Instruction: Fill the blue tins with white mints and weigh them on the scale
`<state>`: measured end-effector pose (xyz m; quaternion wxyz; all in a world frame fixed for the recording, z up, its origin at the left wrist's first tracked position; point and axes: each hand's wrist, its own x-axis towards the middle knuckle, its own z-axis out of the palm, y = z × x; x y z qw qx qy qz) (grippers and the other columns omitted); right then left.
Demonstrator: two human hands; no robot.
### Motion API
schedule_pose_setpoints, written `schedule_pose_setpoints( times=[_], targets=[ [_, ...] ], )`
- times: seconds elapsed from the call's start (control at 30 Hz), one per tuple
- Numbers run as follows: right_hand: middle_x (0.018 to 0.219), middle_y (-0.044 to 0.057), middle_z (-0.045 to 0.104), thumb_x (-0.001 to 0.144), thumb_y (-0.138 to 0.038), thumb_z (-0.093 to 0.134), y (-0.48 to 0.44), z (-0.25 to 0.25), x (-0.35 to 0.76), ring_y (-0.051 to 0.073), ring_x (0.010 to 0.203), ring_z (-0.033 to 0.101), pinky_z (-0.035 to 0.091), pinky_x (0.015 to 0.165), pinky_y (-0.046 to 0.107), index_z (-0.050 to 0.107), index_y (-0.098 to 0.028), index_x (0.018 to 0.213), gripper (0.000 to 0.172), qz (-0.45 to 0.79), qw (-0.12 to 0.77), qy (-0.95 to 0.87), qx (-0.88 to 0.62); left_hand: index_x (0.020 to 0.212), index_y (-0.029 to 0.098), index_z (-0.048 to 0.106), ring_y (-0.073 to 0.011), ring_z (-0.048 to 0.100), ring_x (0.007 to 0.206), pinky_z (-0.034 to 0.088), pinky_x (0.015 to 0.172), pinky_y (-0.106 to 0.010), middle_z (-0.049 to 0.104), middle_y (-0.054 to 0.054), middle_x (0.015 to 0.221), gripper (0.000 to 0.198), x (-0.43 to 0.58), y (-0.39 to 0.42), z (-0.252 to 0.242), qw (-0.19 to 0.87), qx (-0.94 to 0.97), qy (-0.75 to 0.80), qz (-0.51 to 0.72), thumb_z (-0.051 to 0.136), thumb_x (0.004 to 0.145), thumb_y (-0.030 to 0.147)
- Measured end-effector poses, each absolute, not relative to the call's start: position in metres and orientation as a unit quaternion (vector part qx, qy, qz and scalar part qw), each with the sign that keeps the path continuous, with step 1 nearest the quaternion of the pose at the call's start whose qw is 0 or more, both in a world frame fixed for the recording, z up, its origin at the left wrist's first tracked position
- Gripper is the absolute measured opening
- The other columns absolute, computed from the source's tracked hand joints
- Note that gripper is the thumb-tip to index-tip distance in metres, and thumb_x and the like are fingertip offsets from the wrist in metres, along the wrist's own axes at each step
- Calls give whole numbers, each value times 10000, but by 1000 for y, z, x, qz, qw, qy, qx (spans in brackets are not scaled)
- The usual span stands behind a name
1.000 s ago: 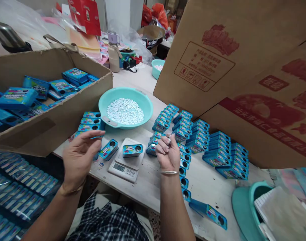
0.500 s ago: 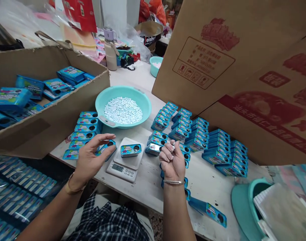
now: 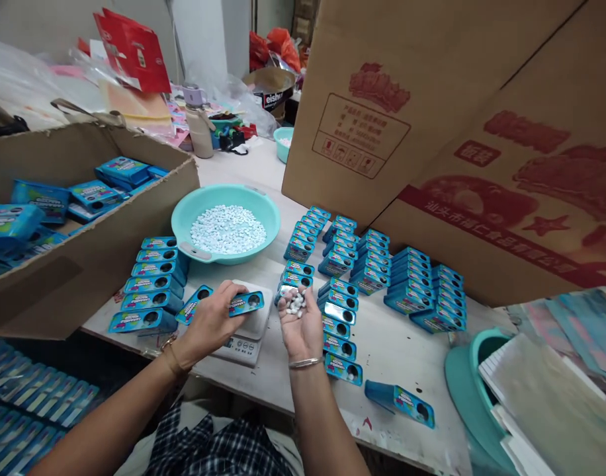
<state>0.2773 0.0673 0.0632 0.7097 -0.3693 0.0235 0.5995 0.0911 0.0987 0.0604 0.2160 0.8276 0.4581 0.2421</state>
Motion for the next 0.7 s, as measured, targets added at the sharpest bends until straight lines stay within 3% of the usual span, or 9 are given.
schedule_pose_setpoints(
  times=[0.1,0.23,0.37,0.57,0.7],
  targets=[
    [716,3,640,914,-292,549,55,57,267,122,694,643,577,685,288,581,-198,792,157,594,699,115,-381,1070,228,575,-189,578,865,458,746,-297,544,-28,954,325,94,90,95,216,844,418,256,548,782,80],
    [744,17,678,949,-277,487,45,50,256,137,726,668,564,686,288,591,-178,808,201,614,691,180,-335,1085,224,605,-227,528,905,425,774,-349,548,-55,956,354,114,80,134,121,919,318,201,519,784,58],
    [679,8,662,961,-265,457,46,44,249,130,627,642,525,587,250,576,-177,767,243,623,685,222,-305,927,196,633,-240,507,846,390,696,-363,561,-73,923,307,137,84,124,75,952,285,86,477,742,8],
    [687,3,659,947,-269,495,44,45,254,142,651,647,524,613,262,580,-176,796,197,622,694,224,-285,983,217,627,-239,498,886,390,732,-359,536,-62,927,311,137,83,121,85,941,314,94,505,752,49],
    [695,6,660,951,-261,485,42,48,256,139,671,650,533,647,267,585,-174,802,200,636,693,219,-260,980,203,617,-249,493,888,384,730,-372,545,-75,947,310,139,72,134,38,949,303,79,482,756,37]
  ],
)
